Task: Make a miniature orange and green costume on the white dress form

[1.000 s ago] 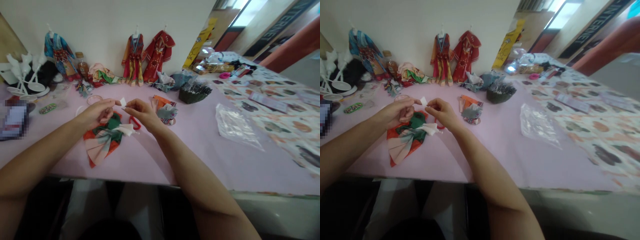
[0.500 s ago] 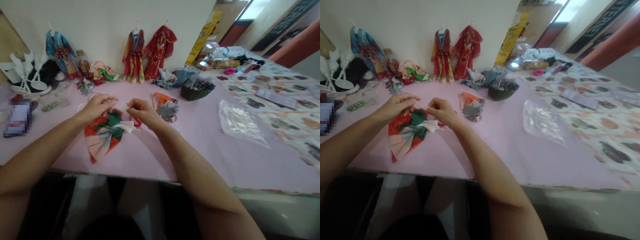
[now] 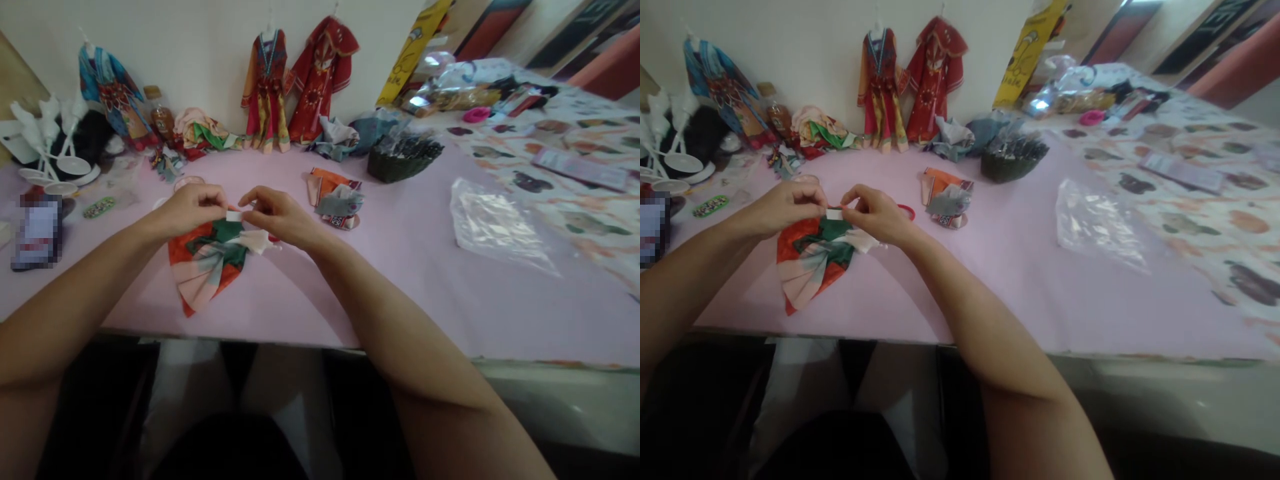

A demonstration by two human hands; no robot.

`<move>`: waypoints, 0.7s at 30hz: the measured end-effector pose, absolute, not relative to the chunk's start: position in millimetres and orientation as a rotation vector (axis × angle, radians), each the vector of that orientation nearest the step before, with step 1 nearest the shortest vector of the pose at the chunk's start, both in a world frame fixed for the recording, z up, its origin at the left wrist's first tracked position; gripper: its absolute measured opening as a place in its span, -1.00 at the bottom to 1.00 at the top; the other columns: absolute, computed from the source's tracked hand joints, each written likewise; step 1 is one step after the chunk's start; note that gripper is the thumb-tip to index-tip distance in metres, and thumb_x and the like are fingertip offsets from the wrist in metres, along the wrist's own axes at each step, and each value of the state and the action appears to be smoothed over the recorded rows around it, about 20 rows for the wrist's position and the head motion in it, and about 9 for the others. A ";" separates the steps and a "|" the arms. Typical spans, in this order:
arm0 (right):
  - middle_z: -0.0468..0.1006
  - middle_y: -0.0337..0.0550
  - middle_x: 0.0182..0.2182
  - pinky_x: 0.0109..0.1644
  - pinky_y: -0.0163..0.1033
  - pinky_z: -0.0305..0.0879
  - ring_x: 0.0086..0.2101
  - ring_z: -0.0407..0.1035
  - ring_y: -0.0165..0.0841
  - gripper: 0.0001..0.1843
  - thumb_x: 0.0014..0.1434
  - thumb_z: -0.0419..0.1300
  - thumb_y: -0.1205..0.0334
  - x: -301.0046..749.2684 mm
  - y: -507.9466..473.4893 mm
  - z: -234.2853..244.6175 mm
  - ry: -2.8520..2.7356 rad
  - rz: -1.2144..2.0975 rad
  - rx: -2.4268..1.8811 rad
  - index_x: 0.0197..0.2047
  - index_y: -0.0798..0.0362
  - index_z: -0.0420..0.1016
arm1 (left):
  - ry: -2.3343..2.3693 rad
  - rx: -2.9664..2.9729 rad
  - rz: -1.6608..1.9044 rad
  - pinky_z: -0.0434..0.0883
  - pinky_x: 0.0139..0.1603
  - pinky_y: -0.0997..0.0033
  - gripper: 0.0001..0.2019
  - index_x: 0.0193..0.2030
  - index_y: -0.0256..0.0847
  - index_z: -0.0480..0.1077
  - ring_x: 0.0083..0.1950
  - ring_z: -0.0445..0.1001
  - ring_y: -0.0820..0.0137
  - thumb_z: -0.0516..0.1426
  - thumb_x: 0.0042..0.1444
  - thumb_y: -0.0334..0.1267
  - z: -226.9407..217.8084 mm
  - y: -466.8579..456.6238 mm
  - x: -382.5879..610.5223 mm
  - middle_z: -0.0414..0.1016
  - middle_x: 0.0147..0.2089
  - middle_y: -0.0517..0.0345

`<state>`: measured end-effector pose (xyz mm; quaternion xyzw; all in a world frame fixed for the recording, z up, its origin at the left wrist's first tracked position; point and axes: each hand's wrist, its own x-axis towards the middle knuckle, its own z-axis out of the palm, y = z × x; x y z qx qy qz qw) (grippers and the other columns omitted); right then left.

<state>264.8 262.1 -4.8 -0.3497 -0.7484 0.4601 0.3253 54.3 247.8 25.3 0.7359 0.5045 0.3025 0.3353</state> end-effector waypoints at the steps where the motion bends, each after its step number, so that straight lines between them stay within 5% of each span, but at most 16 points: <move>1: 0.30 -0.39 -0.55 -0.46 -0.32 0.05 -0.52 0.17 -0.46 -0.87 0.23 0.22 0.27 265.5 264.2 -6.2 -1.958 1.190 -0.919 -0.14 0.06 0.45 | 1.332 1.845 0.786 0.27 -0.37 0.52 -0.93 -0.54 -0.22 0.43 -0.40 0.33 0.46 0.21 -0.09 -0.35 23.6 246.2 54.3 0.38 -0.49 0.23; 11: 0.29 -0.40 -0.59 -0.38 -0.27 0.07 -0.51 0.18 -0.44 -0.88 0.23 0.19 0.37 266.6 274.4 -10.9 -1.930 1.066 -1.024 -0.14 0.09 0.48 | 1.469 1.413 0.629 -0.05 -0.62 0.57 -0.87 -0.54 -0.22 0.43 -0.64 0.07 0.58 0.22 -0.03 -0.43 15.6 242.4 50.9 0.15 -0.67 0.33; 21: 0.33 -0.38 -0.58 -0.37 -0.27 0.07 -0.50 0.21 -0.43 -0.90 0.22 0.21 0.37 267.0 274.4 -13.4 -1.925 1.074 -1.015 -0.16 0.07 0.47 | 1.483 1.353 0.653 -0.11 -0.65 0.59 -0.85 -0.55 -0.22 0.42 -0.67 0.04 0.61 0.24 -0.03 -0.46 12.8 243.4 54.4 0.16 -0.68 0.33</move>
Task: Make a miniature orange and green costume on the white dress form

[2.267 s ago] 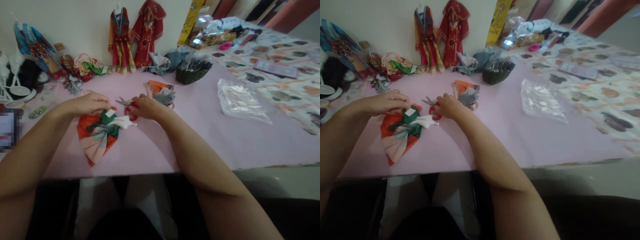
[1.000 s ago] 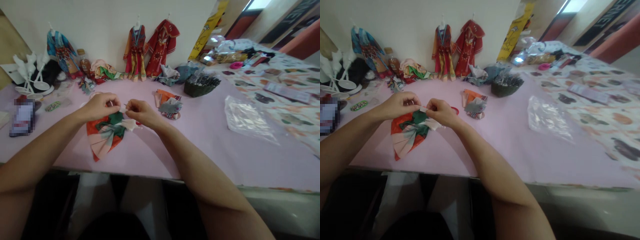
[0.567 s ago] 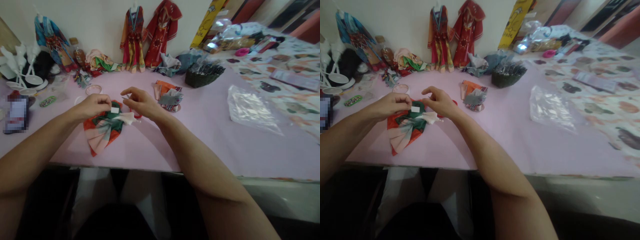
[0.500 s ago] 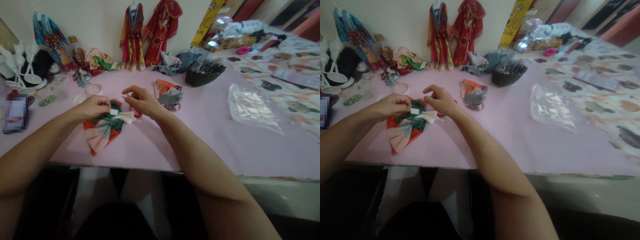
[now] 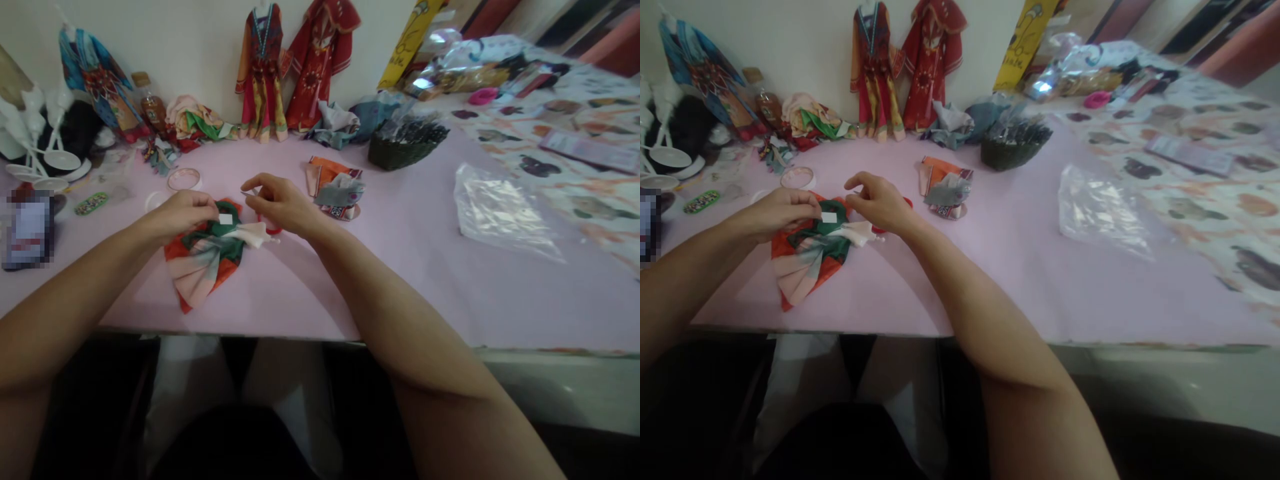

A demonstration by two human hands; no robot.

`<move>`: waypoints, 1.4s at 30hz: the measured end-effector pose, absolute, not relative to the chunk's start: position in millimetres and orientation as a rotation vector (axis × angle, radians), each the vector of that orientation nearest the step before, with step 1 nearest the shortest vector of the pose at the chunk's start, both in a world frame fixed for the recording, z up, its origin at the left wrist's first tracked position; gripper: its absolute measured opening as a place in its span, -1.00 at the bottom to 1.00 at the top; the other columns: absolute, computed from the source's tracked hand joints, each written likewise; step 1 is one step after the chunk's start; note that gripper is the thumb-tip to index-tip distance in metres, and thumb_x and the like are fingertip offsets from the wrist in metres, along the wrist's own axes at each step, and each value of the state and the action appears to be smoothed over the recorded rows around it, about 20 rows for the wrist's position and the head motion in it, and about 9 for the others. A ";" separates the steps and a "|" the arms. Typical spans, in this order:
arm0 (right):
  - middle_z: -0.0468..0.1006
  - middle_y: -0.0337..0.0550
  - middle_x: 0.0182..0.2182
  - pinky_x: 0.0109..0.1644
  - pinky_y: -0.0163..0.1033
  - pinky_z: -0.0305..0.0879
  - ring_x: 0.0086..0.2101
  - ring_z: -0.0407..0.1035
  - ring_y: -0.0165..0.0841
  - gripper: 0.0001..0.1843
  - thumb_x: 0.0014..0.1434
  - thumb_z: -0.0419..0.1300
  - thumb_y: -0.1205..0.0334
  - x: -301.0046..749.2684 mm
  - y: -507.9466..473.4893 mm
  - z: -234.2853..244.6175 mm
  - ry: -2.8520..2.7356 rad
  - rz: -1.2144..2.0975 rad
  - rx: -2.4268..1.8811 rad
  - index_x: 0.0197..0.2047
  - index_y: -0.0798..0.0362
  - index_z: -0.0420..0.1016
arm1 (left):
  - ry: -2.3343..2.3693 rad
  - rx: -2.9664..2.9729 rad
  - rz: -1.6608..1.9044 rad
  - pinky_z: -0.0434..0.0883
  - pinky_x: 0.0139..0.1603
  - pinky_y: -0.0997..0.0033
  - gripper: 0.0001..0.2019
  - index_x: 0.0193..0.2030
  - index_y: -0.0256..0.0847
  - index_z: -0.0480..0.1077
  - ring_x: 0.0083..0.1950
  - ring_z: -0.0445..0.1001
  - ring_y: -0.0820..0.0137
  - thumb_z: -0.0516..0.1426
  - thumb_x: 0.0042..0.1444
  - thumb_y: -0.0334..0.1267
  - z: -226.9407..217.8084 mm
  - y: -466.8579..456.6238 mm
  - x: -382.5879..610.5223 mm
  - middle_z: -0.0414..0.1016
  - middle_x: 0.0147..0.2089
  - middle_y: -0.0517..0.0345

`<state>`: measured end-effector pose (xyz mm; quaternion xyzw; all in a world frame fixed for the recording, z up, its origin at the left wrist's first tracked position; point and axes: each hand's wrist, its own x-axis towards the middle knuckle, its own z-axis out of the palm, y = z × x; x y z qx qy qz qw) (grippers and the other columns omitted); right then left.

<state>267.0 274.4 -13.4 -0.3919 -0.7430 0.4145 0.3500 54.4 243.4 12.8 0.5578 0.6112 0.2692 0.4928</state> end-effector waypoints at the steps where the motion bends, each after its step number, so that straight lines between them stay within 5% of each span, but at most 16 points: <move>1: 0.33 -0.38 -0.58 -0.37 -0.27 0.06 -0.50 0.21 -0.43 -0.90 0.22 0.21 0.37 267.1 274.0 -13.1 -1.929 1.074 -1.017 -0.16 0.07 0.48 | 1.482 1.349 0.649 -0.11 -0.64 0.59 -0.85 -0.54 -0.22 0.42 -0.67 0.03 0.61 0.24 -0.02 -0.45 12.9 243.4 54.4 0.16 -0.69 0.33; 22: 0.33 -0.38 -0.58 -0.37 -0.27 0.07 -0.50 0.22 -0.42 -0.89 0.23 0.20 0.35 267.2 274.5 -13.9 -1.958 1.043 -1.027 -0.15 0.07 0.48 | 1.503 1.401 0.647 -0.05 -0.64 0.58 -0.83 -0.57 -0.22 0.42 -0.68 0.04 0.62 0.24 -0.02 -0.46 9.5 241.5 54.6 0.13 -0.70 0.36; 42: 0.37 -0.34 -0.55 -0.37 -0.25 0.09 -0.53 0.20 -0.45 -0.88 0.22 0.20 0.37 265.7 268.2 -9.0 -2.018 1.019 -1.084 -0.17 0.11 0.53 | 1.485 1.386 0.688 0.27 -0.53 0.58 -0.84 -0.55 -0.25 0.45 -0.57 0.34 0.53 0.23 -0.01 -0.50 10.5 243.7 54.2 0.42 -0.57 0.21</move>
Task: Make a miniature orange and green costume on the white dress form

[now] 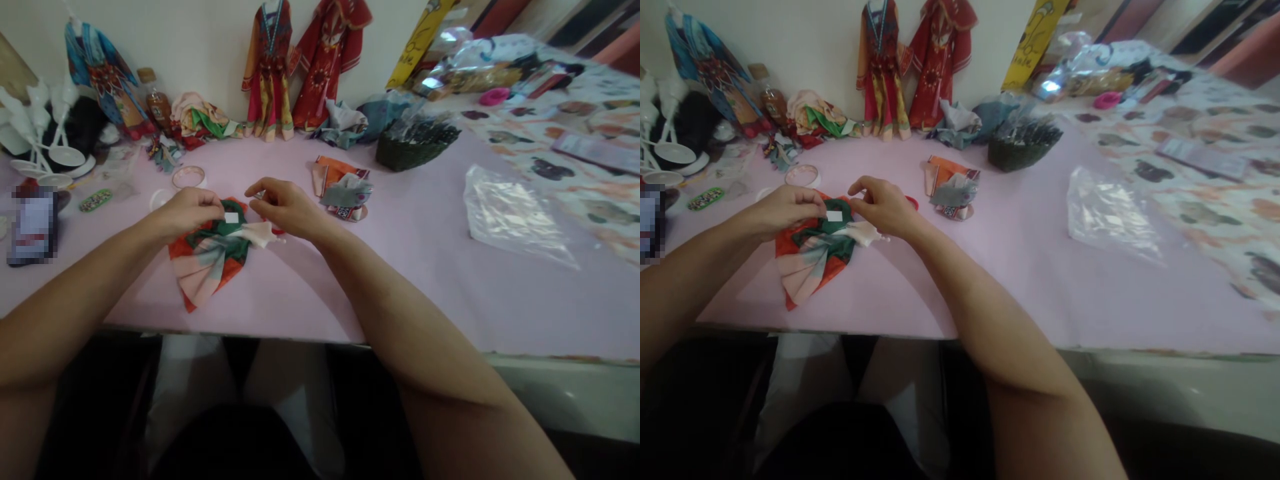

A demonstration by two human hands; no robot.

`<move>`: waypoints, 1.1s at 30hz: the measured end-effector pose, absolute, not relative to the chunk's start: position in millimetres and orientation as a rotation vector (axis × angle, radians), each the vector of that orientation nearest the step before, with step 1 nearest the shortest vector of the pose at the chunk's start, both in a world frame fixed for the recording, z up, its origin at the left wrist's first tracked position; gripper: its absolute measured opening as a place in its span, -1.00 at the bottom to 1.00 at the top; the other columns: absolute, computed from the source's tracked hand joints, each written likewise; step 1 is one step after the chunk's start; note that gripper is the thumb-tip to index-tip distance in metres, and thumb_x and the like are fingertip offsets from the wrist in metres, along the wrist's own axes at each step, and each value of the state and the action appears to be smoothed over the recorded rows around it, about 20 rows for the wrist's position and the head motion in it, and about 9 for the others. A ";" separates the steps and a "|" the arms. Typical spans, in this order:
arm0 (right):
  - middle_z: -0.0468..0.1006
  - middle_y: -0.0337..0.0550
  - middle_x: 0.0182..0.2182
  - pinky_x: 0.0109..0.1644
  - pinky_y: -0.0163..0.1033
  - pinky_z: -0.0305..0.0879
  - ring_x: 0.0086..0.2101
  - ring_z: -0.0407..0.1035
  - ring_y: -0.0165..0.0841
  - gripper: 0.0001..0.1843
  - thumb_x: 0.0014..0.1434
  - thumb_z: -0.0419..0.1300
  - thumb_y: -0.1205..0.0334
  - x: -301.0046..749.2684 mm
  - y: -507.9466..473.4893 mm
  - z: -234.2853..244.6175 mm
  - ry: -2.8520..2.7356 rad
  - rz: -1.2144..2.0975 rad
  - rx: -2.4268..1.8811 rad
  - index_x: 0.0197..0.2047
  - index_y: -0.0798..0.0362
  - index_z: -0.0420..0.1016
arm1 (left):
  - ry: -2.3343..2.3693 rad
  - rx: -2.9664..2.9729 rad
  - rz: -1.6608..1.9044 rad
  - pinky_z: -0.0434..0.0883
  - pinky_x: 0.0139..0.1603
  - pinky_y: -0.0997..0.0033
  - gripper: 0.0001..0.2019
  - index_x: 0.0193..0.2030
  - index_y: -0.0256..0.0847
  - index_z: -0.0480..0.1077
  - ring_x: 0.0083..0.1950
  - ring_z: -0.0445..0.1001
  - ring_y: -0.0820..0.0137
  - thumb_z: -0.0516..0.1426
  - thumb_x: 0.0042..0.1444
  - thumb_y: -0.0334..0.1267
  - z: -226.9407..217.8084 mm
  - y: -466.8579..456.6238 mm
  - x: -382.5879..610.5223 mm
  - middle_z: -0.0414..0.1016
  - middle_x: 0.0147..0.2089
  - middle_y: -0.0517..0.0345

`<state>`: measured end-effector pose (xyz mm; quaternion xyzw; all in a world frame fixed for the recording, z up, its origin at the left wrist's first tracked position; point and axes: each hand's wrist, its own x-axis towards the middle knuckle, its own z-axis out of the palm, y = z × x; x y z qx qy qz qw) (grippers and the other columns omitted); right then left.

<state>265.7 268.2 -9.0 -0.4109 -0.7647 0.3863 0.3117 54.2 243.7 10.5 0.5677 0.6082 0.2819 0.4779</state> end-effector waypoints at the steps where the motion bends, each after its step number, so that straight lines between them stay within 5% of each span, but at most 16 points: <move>1: 0.37 -0.34 -0.55 -0.37 -0.25 0.09 -0.53 0.20 -0.45 -0.88 0.22 0.20 0.37 265.7 268.2 -8.9 -2.021 1.016 -1.084 -0.16 0.11 0.53 | 1.477 1.388 0.683 0.27 -0.52 0.57 -0.84 -0.55 -0.25 0.45 -0.57 0.34 0.53 0.24 -0.01 -0.50 10.0 244.2 54.1 0.42 -0.57 0.20; 15: 0.48 -0.28 -0.42 -0.25 -0.29 0.16 -0.40 0.32 -0.43 -0.84 0.24 0.18 0.33 261.9 266.5 -19.8 -2.124 0.898 -1.040 -0.12 0.11 0.54 | 1.610 1.464 0.600 0.22 -0.48 0.49 -0.87 -0.56 -0.20 0.40 -0.56 0.29 0.51 0.20 -0.04 -0.42 2.1 247.0 58.5 0.37 -0.60 0.27; 25: 0.54 -0.13 -0.28 -0.08 -0.18 0.22 -0.25 0.36 -0.29 -0.82 0.20 0.35 0.20 243.0 277.4 -55.8 -2.182 0.590 -1.045 -0.22 0.07 0.45 | 1.679 1.622 0.547 0.20 -0.44 0.46 -0.89 -0.55 -0.20 0.40 -0.51 0.29 0.48 0.18 -0.04 -0.38 -6.1 252.2 53.5 0.38 -0.56 0.26; 33: 0.54 -0.16 -0.28 -0.17 -0.24 0.19 -0.30 0.35 -0.34 -0.81 0.18 0.37 0.22 242.7 279.8 -61.4 -2.194 0.651 -1.121 -0.22 0.07 0.45 | 1.808 1.789 0.470 0.25 -0.37 0.40 -0.88 -0.54 -0.19 0.48 -0.44 0.39 0.40 0.20 -0.03 -0.28 0.6 250.3 50.0 0.47 -0.54 0.21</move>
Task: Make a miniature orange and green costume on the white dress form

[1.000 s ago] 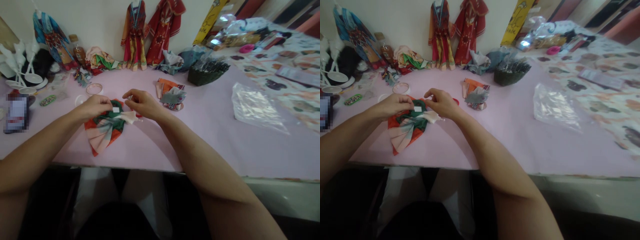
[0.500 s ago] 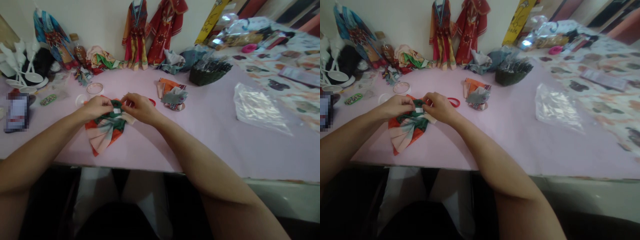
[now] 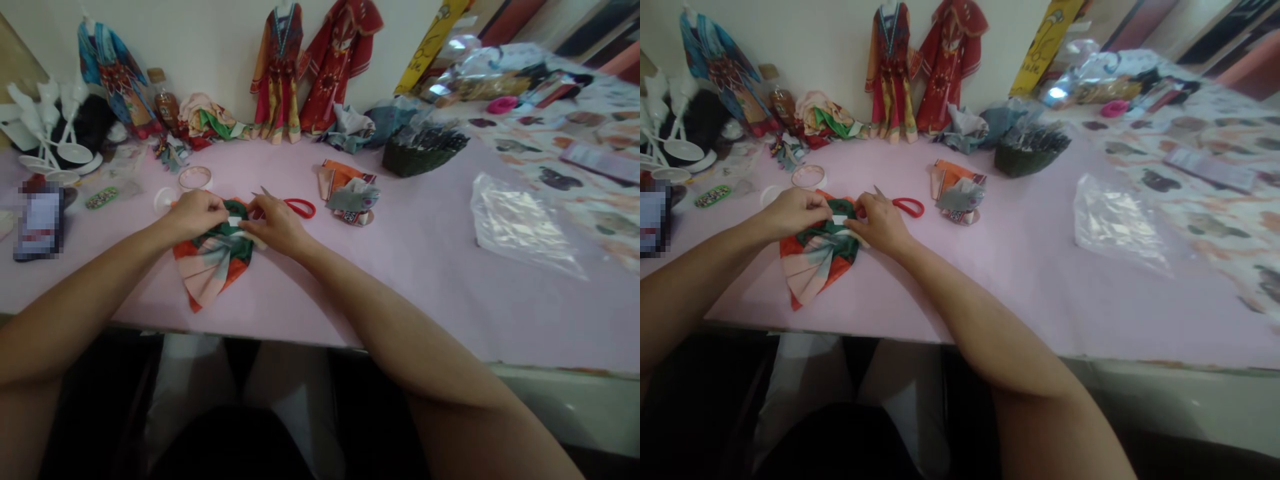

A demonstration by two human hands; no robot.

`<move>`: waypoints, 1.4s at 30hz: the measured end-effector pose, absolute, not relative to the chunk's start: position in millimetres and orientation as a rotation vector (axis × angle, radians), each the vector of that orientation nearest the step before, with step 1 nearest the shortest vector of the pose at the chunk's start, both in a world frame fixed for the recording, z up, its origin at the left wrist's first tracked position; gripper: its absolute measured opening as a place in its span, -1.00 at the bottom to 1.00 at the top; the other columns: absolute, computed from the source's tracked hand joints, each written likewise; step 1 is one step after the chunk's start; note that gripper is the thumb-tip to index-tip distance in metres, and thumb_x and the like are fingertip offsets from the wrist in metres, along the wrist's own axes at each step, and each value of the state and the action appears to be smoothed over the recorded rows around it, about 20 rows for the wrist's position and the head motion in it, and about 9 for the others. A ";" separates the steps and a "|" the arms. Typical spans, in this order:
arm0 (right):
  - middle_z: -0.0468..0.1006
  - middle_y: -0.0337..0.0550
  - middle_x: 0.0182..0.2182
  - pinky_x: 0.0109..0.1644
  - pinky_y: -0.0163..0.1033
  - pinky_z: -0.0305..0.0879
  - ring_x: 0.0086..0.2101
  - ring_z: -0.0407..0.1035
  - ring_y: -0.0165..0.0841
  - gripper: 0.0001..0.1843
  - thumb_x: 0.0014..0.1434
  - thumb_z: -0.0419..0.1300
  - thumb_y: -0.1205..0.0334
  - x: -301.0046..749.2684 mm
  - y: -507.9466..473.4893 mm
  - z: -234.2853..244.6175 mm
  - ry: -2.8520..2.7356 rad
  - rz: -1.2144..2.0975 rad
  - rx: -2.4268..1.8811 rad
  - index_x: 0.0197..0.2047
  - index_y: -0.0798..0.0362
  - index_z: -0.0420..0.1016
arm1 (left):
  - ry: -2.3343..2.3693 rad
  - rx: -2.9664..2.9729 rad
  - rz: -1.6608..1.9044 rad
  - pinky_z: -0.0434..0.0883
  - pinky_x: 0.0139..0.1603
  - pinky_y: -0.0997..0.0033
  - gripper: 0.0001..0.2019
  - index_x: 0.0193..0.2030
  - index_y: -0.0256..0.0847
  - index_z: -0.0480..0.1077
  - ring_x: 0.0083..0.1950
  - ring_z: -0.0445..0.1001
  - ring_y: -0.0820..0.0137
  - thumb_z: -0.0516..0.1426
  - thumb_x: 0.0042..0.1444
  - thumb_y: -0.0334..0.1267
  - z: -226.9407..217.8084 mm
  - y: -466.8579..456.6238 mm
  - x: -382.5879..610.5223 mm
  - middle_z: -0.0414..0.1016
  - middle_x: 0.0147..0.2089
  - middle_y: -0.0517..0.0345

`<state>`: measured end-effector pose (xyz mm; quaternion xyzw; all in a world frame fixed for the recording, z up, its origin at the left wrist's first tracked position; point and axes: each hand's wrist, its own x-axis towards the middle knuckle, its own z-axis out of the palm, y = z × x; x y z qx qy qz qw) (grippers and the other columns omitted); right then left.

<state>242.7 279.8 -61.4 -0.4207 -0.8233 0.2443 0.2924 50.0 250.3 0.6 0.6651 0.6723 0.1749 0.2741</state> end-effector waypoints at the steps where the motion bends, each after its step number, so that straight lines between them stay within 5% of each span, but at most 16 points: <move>1: 0.54 -0.16 -0.28 -0.18 -0.24 0.19 -0.30 0.35 -0.34 -0.81 0.18 0.37 0.22 243.2 280.3 -61.9 -2.188 0.673 -1.133 -0.22 0.07 0.46 | 1.816 1.807 0.461 0.25 -0.36 0.39 -0.87 -0.54 -0.19 0.48 -0.43 0.40 0.39 0.19 -0.02 -0.26 2.1 249.5 49.8 0.48 -0.53 0.21; 8: 0.56 -0.03 -0.16 0.04 -0.09 0.33 -0.11 0.43 -0.21 -0.84 0.25 0.22 0.32 243.9 272.9 -58.5 -2.191 0.469 -0.894 -0.09 0.10 0.52 | 1.792 1.872 0.453 0.21 -0.36 0.39 -0.83 -0.54 -0.18 0.47 -0.45 0.37 0.39 0.17 0.03 -0.26 -0.3 251.5 48.8 0.43 -0.55 0.23; 13: 0.59 0.05 -0.08 0.04 -0.09 0.40 -0.06 0.47 -0.21 -0.61 0.28 0.01 0.48 244.0 257.9 -52.8 -2.476 0.302 -0.617 0.05 0.13 0.57 | 1.780 1.902 0.448 0.14 -0.41 0.39 -0.74 -0.63 -0.18 0.35 -0.49 0.29 0.42 0.16 0.06 -0.28 -1.5 254.1 48.8 0.28 -0.63 0.27; 21: 0.60 0.07 -0.10 -0.05 -0.16 0.38 -0.11 0.49 -0.22 -0.64 0.31 0.04 0.46 245.7 253.2 -47.0 -2.638 0.147 -0.733 0.01 0.16 0.63 | 1.795 1.712 0.516 0.24 -0.45 0.40 -0.83 -0.49 -0.18 0.53 -0.53 0.35 0.41 0.14 0.05 -0.26 3.0 247.8 44.9 0.36 -0.63 0.25; 28: 0.61 0.10 -0.08 -0.04 -0.13 0.38 -0.11 0.49 -0.18 -0.62 0.29 0.04 0.46 244.3 252.4 -44.9 -2.637 0.175 -0.759 0.04 0.15 0.63 | 1.906 1.963 0.528 0.24 -0.33 0.35 -0.75 -0.54 -0.13 0.38 -0.38 0.42 0.32 0.26 0.08 -0.13 -7.3 249.9 44.1 0.40 -0.55 0.20; 37: 0.62 0.12 -0.09 -0.04 -0.13 0.37 -0.12 0.50 -0.17 -0.61 0.30 0.04 0.43 246.9 254.5 -44.0 -2.638 0.186 -0.748 0.02 0.18 0.65 | 1.982 1.976 0.514 0.25 -0.26 0.34 -0.82 -0.45 -0.13 0.35 -0.37 0.42 0.32 0.24 0.12 -0.23 -8.6 248.8 40.4 0.41 -0.50 0.23; 42: 0.62 0.07 -0.11 -0.03 -0.13 0.39 -0.13 0.49 -0.20 -0.58 0.29 0.00 0.44 249.8 259.8 -47.1 -2.447 0.264 -0.850 0.03 0.15 0.64 | 1.922 2.009 0.636 0.19 -0.30 0.36 -0.75 -0.35 -0.14 0.36 -0.36 0.40 0.34 0.30 0.10 -0.07 -9.1 241.8 41.4 0.45 -0.43 0.23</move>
